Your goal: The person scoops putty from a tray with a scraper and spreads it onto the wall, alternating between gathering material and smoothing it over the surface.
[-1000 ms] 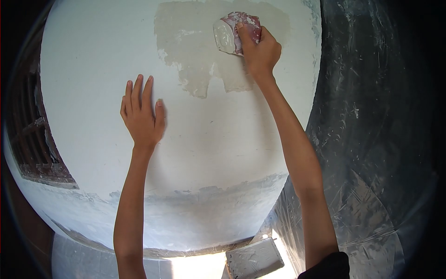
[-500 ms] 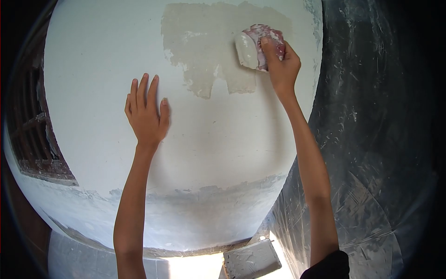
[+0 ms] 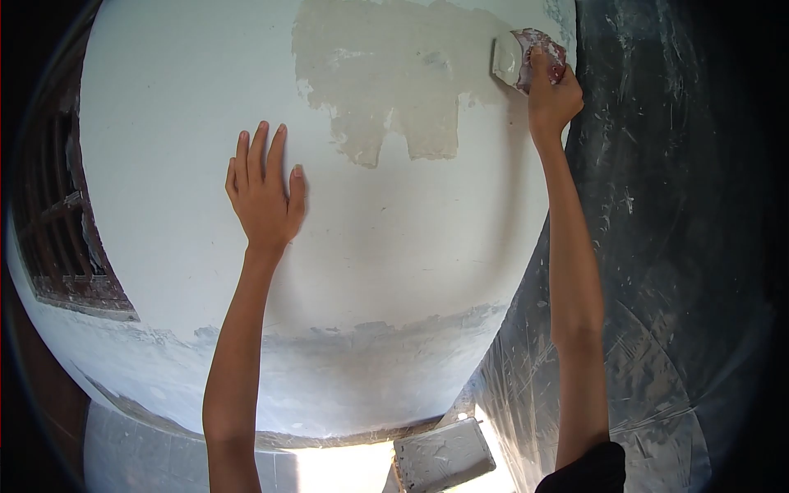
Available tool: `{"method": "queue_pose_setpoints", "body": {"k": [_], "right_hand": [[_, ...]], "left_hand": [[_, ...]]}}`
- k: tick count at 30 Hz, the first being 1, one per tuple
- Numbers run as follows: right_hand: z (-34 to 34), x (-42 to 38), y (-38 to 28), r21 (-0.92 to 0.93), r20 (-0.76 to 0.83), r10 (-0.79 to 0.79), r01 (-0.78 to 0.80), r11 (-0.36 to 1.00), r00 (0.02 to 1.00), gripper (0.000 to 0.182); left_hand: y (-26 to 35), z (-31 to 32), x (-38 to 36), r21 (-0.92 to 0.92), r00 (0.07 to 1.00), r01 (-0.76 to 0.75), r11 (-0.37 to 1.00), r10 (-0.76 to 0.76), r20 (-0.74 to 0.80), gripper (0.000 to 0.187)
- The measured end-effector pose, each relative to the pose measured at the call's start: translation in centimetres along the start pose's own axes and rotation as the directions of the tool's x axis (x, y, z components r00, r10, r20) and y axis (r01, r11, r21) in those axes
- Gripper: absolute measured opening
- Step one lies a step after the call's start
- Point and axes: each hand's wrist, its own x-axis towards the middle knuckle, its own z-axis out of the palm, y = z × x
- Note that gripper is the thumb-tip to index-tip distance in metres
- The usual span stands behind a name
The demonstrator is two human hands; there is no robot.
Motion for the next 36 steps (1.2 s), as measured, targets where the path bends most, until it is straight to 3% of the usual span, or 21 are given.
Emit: {"method": "queue_pose_setpoints", "body": {"k": [2, 6, 7, 9, 11, 12, 14, 15, 17, 19, 21, 24, 25, 27, 28, 34, 36], "right_hand": [[0.6, -2.5, -3.6, 0.380, 0.128, 0.108, -0.150, 0.913, 0.986, 0.041], [3.6, -6.7, -8.1, 0.413, 0.397, -0.045, -0.134, 0.901, 0.917, 0.046], [4.0, -6.6, -7.8, 0.413, 0.395, -0.048, -0.131, 0.901, 0.917, 0.046], [5.3, -6.5, -7.0, 0.179, 0.390, -0.088, 0.018, 0.984, 0.916, 0.051], [4.6, -5.1, -5.5, 0.081, 0.324, 0.071, -0.103, 0.991, 0.943, 0.053], [4.1, -4.7, -4.4, 0.145, 0.242, 0.133, -0.171, 0.974, 0.961, 0.052], [2.8, -3.1, -1.6, -0.081, 0.158, 0.207, -0.197, 0.977, 0.965, 0.049], [2.3, -2.6, -1.3, -0.087, 0.160, 0.205, -0.193, 0.977, 0.966, 0.049], [1.8, -2.2, -0.6, -0.005, -0.043, 0.170, -0.170, 0.985, 0.985, 0.047], [1.4, -2.3, -2.7, -0.028, -0.027, 0.210, -0.211, 0.977, 0.977, 0.046], [2.2, -4.2, -5.5, 0.301, 0.062, 0.240, -0.247, 0.921, 0.969, 0.046], [3.9, -6.8, -8.2, 0.275, 0.260, 0.179, -0.250, 0.928, 0.949, 0.045], [4.1, -7.2, -8.6, 0.239, 0.288, 0.152, -0.224, 0.945, 0.945, 0.048], [4.6, -7.4, -6.8, -0.003, 0.282, 0.161, -0.167, 0.986, 0.946, 0.051], [4.3, -7.4, -5.8, -0.001, 0.280, 0.160, -0.166, 0.986, 0.947, 0.051], [0.3, -6.2, 0.1, -0.096, 0.041, 0.257, -0.252, 0.963, 0.965, 0.050], [-0.5, -5.4, -0.4, 0.076, 0.001, 0.242, -0.241, 0.967, 0.970, 0.044]], "left_hand": [[0.0, 0.1, 0.1, 0.003, 1.000, 0.004, 1.000, -0.004, -0.009, 0.051], [-0.1, -0.1, -0.1, -0.022, 1.000, 0.006, 1.000, -0.006, 0.012, 0.051], [-0.2, -0.1, 0.0, -0.026, 1.000, 0.007, 1.000, -0.007, 0.016, 0.051], [-0.2, -0.2, -0.1, -0.031, 1.000, 0.007, 0.999, -0.007, 0.016, 0.052], [-0.3, -0.1, 0.0, -0.037, 1.000, 0.011, 0.999, -0.011, 0.011, 0.052], [-0.3, 0.0, 0.0, -0.036, 1.000, 0.010, 0.999, -0.010, 0.001, 0.051], [-0.4, 0.0, 0.0, -0.042, 1.000, 0.009, 0.999, -0.010, -0.008, 0.050], [-0.3, 0.0, -0.1, -0.047, 1.000, 0.015, 0.999, -0.015, -0.009, 0.049], [-0.2, -0.2, -0.1, -0.056, 1.000, 0.018, 0.998, -0.018, 0.001, 0.049], [-0.2, -0.2, 0.0, -0.054, 1.000, 0.018, 0.998, -0.019, -0.009, 0.049], [-0.3, -0.1, 0.0, -0.053, 1.000, 0.017, 0.998, -0.017, -0.016, 0.050], [-0.3, -0.2, 0.0, -0.058, 1.000, 0.013, 0.998, -0.014, -0.009, 0.050], [-0.3, -0.2, 0.0, -0.056, 1.000, 0.018, 0.998, -0.018, -0.002, 0.050], [-0.4, -0.1, -0.1, -0.042, 1.000, 0.012, 0.999, -0.013, -0.002, 0.050], [-0.4, 0.0, -0.1, -0.030, 1.000, 0.016, 0.999, -0.016, 0.000, 0.050], [-0.3, -0.1, 0.0, -0.040, 1.000, 0.013, 0.999, -0.013, -0.002, 0.051], [-0.3, 0.0, -0.1, -0.031, 1.000, 0.014, 0.999, -0.014, 0.002, 0.051]]}}
